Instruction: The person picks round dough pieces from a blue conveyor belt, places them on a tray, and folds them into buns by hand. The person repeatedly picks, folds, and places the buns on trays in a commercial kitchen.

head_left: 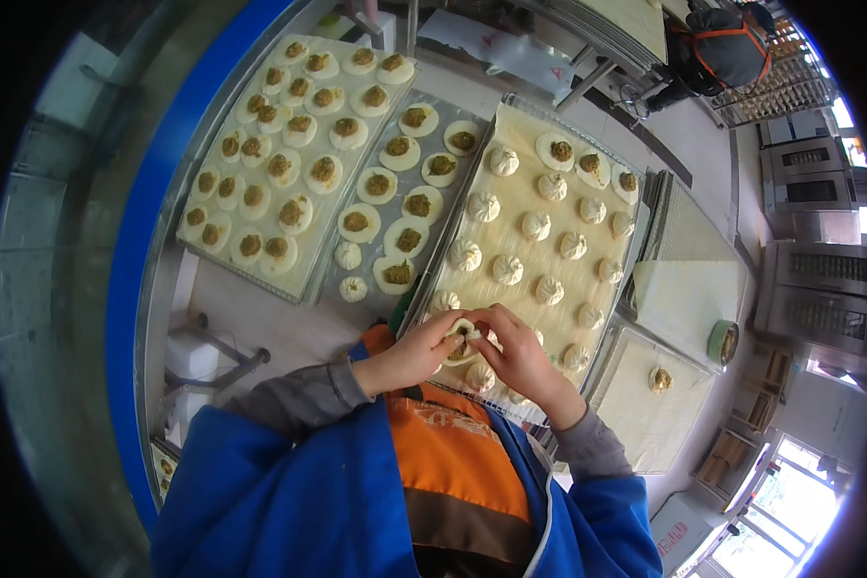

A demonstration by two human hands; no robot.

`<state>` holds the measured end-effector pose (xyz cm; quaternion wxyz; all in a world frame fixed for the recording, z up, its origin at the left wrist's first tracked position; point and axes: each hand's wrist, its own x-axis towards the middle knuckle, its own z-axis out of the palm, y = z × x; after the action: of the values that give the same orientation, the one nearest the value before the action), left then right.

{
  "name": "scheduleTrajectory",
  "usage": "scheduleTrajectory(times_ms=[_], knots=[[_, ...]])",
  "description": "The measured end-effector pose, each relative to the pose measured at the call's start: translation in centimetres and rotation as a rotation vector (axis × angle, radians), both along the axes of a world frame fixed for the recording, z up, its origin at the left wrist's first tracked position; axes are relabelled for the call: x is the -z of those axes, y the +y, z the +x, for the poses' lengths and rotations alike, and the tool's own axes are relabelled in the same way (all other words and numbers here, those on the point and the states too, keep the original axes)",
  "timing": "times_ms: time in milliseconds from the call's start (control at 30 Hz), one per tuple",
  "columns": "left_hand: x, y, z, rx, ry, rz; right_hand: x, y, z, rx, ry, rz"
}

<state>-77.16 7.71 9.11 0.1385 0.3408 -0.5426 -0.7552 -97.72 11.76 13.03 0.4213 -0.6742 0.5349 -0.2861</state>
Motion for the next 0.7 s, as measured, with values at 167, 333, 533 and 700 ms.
scheduleTrajectory(times_ms=[167, 333, 533, 700], knots=[[0.1, -0.8, 0.5, 0.032, -0.082, 0.396, -0.4, -0.6, 0.5, -0.161, 0.230, -0.221], [0.5, -1.4, 0.3, 0.134, -0.121, 0.140, -0.8, -0.8, 0.7, -0.199, 0.284, -0.217], [0.2, -1.8, -0.2, 0.238, -0.126, -0.151, -0.7, -0.4, 1.0, -0.125, 0.154, -0.157], [-0.5, -1.4, -0.2, -0.065, 0.063, 0.296, 0.3, -0.5, 0.7, 0.063, 0.175, -0.081]])
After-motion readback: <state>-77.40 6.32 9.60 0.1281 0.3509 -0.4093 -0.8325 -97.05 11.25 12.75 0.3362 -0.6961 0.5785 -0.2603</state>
